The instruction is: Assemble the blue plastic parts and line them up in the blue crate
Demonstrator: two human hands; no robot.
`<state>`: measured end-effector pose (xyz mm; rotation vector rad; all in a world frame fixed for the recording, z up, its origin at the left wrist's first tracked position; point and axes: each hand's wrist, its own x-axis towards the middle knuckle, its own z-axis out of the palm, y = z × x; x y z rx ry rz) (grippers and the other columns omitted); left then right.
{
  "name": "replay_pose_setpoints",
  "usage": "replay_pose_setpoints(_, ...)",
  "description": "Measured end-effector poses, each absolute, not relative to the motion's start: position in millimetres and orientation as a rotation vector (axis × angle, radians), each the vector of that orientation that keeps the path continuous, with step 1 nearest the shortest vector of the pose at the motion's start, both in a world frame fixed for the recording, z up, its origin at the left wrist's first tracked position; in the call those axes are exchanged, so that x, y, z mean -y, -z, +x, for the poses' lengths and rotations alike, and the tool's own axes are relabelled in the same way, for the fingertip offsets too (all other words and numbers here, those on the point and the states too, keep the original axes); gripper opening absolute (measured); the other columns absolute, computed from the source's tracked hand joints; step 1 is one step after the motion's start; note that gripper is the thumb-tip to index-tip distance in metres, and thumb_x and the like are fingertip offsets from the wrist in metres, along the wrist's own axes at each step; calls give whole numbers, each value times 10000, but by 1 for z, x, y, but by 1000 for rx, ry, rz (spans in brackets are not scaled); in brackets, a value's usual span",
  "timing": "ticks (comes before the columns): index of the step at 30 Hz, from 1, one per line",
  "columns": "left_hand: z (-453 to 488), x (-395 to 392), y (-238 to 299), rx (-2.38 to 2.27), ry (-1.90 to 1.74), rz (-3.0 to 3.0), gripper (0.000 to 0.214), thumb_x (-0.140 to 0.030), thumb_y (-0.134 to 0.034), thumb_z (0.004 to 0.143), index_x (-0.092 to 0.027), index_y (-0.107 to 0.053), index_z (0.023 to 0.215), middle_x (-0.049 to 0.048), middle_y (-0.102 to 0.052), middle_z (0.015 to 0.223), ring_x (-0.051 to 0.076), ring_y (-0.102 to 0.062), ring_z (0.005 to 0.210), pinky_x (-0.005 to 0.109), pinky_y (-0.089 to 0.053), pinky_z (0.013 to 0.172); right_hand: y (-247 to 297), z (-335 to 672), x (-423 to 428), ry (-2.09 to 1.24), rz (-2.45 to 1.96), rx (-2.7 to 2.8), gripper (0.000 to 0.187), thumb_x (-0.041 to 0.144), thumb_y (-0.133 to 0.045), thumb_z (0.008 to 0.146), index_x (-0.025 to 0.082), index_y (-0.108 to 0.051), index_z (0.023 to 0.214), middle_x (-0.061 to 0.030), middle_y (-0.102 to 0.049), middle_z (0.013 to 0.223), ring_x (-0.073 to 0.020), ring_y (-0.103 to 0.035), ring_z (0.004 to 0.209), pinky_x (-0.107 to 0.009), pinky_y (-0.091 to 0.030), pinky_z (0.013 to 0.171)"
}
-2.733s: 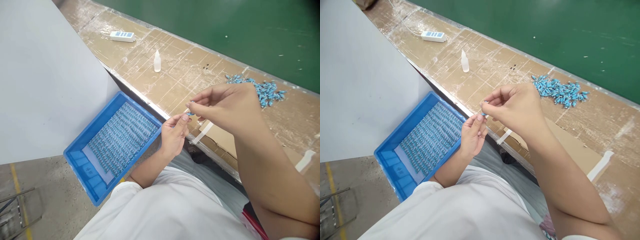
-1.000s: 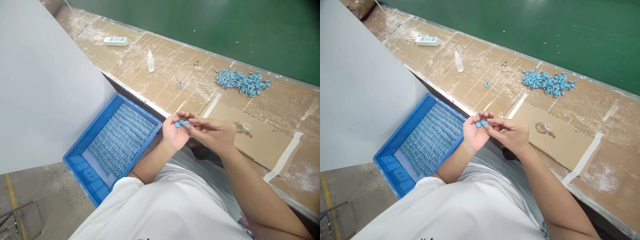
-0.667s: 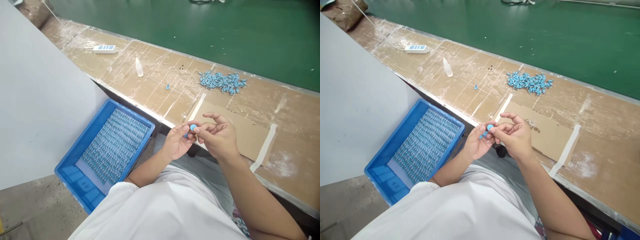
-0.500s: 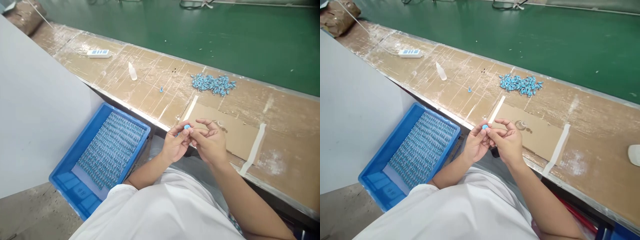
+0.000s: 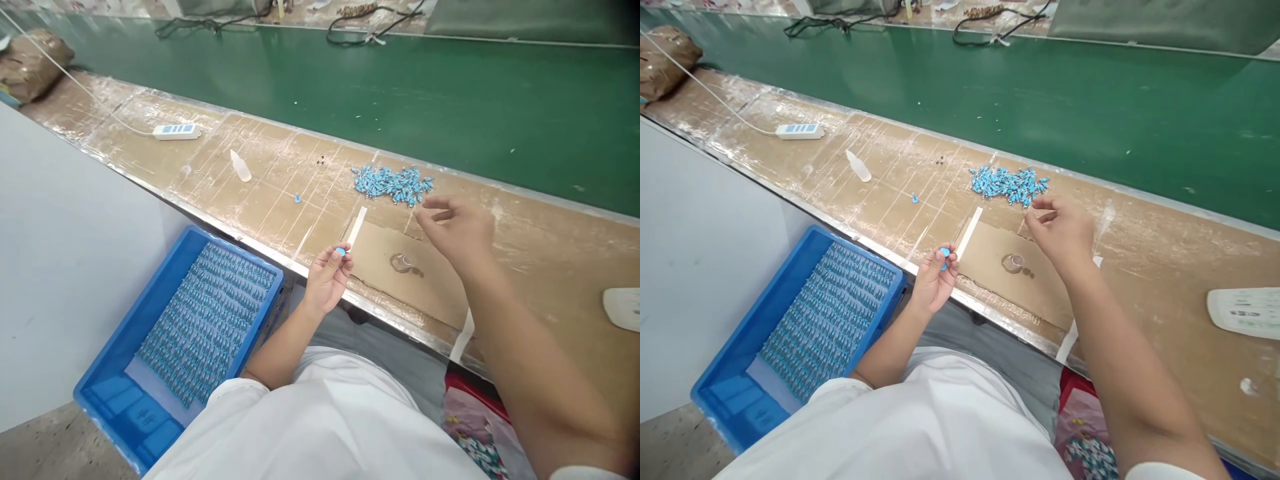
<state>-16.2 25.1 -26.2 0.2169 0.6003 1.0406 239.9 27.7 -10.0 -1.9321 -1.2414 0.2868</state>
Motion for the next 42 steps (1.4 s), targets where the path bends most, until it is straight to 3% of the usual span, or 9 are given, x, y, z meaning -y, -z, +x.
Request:
replay_pose_setpoints(3, -12, -31, 34, -610, -1040, 240, 248, -202, -861, 739, -149, -738, 947, 33, -713, 962, 62, -647, 786, 186, -520, 774, 50, 275, -62, -243, -2042, 1362, 351, 379, -835, 769, 210, -729, 1057, -21, -680, 733, -188, -599, 680, -315, -467, 733)
replay_pose_setpoints(7, -6, -33, 48, -590, -1022, 254, 287, -227, -882, 717, -168, -738, 958, 20, -716, 925, 62, -653, 762, 179, -525, 744, 79, 284, -82, -164, -2088, 1383, 329, 404, -790, 817, 182, -735, 1054, -110, -709, 1014, -258, -633, 880, -383, -481, 858)
replay_pose_setpoints(10, -4, -32, 57, -572, -1003, 274, 287, -253, -908, 683, -157, -739, 895, 18, -713, 883, 64, -657, 738, 176, -529, 732, 86, 284, -80, -126, -2079, 1422, 254, 365, -709, 873, 179, -750, 1042, -113, -708, 1026, -293, -645, 964, -408, -485, 899)
replay_pose_setpoints(15, -4, -34, 61, -591, -968, 311, 303, -254, -920, 662, -146, -745, 886, 28, -720, 883, 71, -670, 745, 182, -542, 754, 79, 291, -66, -198, -2138, 1492, 252, 407, -749, 843, 188, -768, 966, -93, -712, 910, -289, -652, 847, -413, -500, 814)
replay_pose_setpoints(19, -3, -35, 59, -605, -979, 352, 302, -266, -911, 676, -152, -755, 909, 38, -733, 951, 66, -671, 757, 180, -543, 761, 61, 293, -64, -559, -2178, 1304, 371, 372, -887, 722, 168, -767, 1007, -64, -730, 880, -194, -624, 695, -322, -483, 698)
replay_pose_setpoints(22, -2, -35, 58, -640, -992, 361, 295, -266, -903, 687, -166, -758, 924, 32, -736, 950, 64, -669, 746, 179, -542, 747, 52, 292, -68, -600, -2216, 1234, 279, 355, -789, 837, 135, -771, 1008, -64, -725, 820, -139, -575, 627, -279, -432, 638)
replay_pose_setpoints(30, -4, -34, 58, -638, -1002, 264, 205, -142, -832, 753, -150, -757, 944, 40, -751, 960, 67, -702, 759, 160, -562, 765, 43, 285, -83, -616, -2279, 1372, 207, 206, -716, 895, 102, -757, 1069, -102, -737, 911, -157, -608, 732, -281, -410, 704)
replay_pose_setpoints(37, -4, -33, 54, -675, -997, 263, 190, -60, -750, 807, -133, -760, 981, 51, -756, 1001, 71, -716, 794, 182, -561, 875, 35, 274, -83, -592, -2274, 1597, 292, 105, -634, 910, 101, -720, 1189, -118, -715, 954, -198, -566, 785, -323, -400, 809)
replay_pose_setpoints(42, -5, -34, 56, -672, -974, 279, 191, -77, -755, 813, -134, -759, 995, 54, -753, 1001, 76, -719, 794, 201, -563, 898, 37, 276, -74, -535, -2229, 1576, 230, 28, -613, 844, 100, -731, 1029, -140, -690, 915, -233, -570, 864, -356, -414, 910)
